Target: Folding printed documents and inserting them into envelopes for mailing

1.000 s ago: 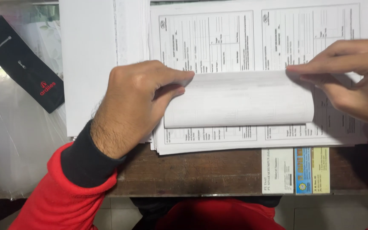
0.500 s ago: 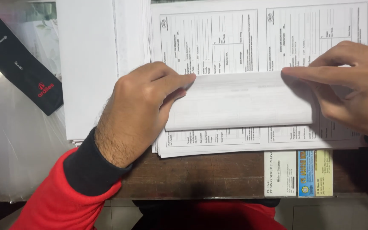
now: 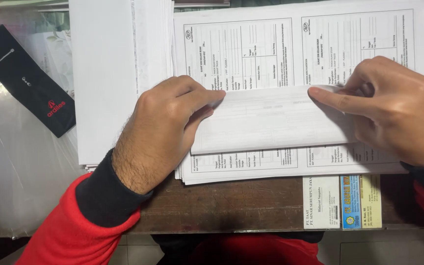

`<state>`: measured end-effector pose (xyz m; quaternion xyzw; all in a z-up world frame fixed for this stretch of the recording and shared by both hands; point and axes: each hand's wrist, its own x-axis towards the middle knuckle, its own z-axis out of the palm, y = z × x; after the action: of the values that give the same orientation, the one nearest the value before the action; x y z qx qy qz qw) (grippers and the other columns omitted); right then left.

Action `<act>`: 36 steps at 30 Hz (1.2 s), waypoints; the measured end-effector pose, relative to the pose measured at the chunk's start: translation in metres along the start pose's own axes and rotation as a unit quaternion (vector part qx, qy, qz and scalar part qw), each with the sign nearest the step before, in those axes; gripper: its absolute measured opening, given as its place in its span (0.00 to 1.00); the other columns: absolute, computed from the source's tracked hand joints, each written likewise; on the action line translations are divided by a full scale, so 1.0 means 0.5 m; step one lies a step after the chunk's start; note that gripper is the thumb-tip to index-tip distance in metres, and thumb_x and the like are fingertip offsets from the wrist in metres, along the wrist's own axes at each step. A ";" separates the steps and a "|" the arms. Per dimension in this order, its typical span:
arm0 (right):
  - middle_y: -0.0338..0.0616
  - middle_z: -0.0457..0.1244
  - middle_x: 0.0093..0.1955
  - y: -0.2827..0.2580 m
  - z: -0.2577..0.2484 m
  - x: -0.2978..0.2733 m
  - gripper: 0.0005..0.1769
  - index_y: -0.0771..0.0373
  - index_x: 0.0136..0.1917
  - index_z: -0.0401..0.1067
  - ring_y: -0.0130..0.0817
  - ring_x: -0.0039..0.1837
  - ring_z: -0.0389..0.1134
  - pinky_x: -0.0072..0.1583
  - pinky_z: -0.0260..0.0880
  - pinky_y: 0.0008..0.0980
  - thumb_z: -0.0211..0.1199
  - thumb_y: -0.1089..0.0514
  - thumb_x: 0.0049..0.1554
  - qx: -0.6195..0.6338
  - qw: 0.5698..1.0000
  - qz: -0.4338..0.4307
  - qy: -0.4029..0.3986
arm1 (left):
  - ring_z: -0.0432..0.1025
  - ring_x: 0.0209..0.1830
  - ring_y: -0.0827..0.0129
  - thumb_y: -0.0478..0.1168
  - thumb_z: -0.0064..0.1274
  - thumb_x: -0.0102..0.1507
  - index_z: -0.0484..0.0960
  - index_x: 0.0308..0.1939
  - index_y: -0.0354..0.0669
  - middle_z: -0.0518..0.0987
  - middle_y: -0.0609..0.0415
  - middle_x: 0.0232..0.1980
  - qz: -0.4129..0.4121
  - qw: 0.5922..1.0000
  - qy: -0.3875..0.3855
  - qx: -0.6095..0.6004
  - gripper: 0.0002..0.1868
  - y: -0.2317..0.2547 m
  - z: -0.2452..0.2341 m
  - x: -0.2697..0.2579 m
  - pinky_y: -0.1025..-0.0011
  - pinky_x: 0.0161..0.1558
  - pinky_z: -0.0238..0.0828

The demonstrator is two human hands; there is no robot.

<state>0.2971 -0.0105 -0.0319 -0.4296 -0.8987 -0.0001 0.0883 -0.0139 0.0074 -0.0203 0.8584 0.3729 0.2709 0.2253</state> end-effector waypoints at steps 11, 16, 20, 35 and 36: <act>0.47 0.62 0.65 -0.027 -0.021 0.015 0.05 0.47 0.46 0.76 0.49 0.60 0.58 0.51 0.59 0.45 0.65 0.56 0.55 -0.125 0.991 -0.042 0.025 | 0.64 0.46 0.46 0.33 0.62 0.53 0.82 0.31 0.39 0.68 0.37 0.51 0.034 0.987 -0.018 0.155 0.04 0.035 -0.001 0.002 0.61 0.39 0.78; 0.32 0.64 0.62 -0.042 -0.018 0.012 0.17 0.50 0.49 0.72 0.39 0.58 0.64 0.55 0.60 0.38 0.61 0.58 0.44 -0.199 0.978 -0.056 0.000 | 0.66 0.44 0.66 0.24 0.46 0.51 0.76 0.44 0.36 0.71 0.52 0.50 0.042 0.941 -0.065 0.329 0.17 0.070 0.006 -0.028 0.56 0.59 0.59; 0.30 0.63 0.58 -0.062 -0.022 0.012 0.12 0.54 0.46 0.71 0.39 0.57 0.63 0.53 0.61 0.37 0.57 0.61 0.46 -0.160 0.986 -0.034 -0.021 | 0.63 0.58 0.60 0.25 0.44 0.50 0.70 0.55 0.34 0.68 0.51 0.60 0.011 0.957 -0.097 0.275 0.26 0.067 0.002 -0.055 0.51 0.59 0.55; 0.19 0.68 0.55 -0.136 -0.026 0.023 0.24 0.45 0.49 0.73 0.10 0.55 0.69 0.59 0.61 0.22 0.42 0.32 0.62 -0.433 0.901 0.010 -0.001 | 0.64 0.48 0.62 0.26 0.49 0.47 0.72 0.49 0.45 0.70 0.54 0.52 0.097 0.963 -0.130 0.216 0.26 0.010 -0.027 -0.022 0.54 0.51 0.58; 0.18 0.68 0.55 -0.136 -0.025 0.021 0.25 0.44 0.50 0.73 0.10 0.55 0.69 0.60 0.61 0.23 0.42 0.30 0.63 -0.431 0.902 0.013 -0.004 | 0.64 0.45 0.63 0.35 0.52 0.53 0.74 0.44 0.46 0.70 0.55 0.48 0.101 0.967 -0.113 0.203 0.14 0.008 -0.026 -0.019 0.57 0.47 0.58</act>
<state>0.2403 -0.0462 -0.0126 -0.4369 -0.8057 -0.3847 -0.1092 -0.0256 0.0003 -0.0108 0.9443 0.3036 0.1123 0.0586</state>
